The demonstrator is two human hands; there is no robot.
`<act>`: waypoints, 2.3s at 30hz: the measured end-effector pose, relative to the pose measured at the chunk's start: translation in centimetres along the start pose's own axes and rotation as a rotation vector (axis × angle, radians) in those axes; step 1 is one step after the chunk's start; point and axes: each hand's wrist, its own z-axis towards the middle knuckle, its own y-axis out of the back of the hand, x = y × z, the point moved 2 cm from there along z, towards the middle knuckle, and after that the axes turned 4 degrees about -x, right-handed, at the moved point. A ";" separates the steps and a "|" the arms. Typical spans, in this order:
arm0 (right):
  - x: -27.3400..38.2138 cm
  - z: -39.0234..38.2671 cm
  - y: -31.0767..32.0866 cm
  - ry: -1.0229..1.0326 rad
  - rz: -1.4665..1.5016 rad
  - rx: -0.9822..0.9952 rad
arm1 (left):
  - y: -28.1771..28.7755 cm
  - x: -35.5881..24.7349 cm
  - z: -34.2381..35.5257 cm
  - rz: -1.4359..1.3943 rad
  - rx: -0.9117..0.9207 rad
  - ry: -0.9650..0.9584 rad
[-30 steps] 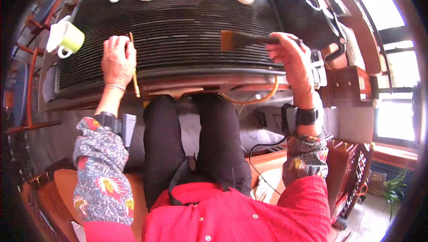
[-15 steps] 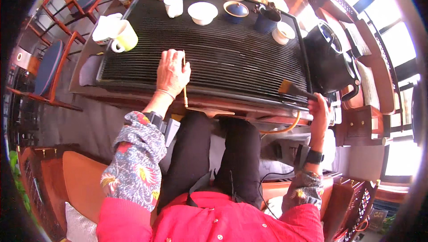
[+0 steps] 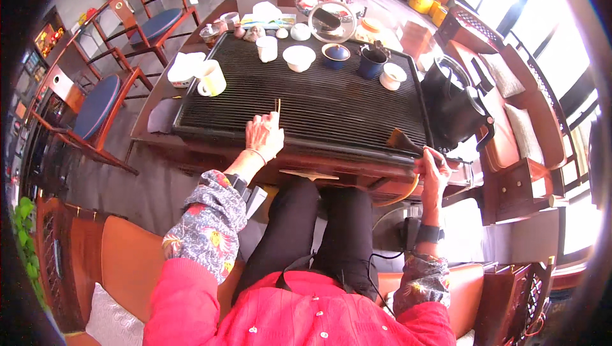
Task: Cleaning and organizing a traditional Chinese tea tray and its accessories with a cloth and a brush.
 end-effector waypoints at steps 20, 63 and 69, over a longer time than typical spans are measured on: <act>-0.9 -1.0 1.6 -0.020 0.013 0.062 | 2.2 12.5 0.1 0.126 -0.104 0.235; 8.7 8.0 -14.7 0.041 -0.401 0.477 | -0.3 8.8 2.5 -0.224 -0.237 -0.202; 6.1 4.5 -26.3 0.043 -0.323 0.787 | -0.9 9.0 2.5 -0.234 -0.324 -0.158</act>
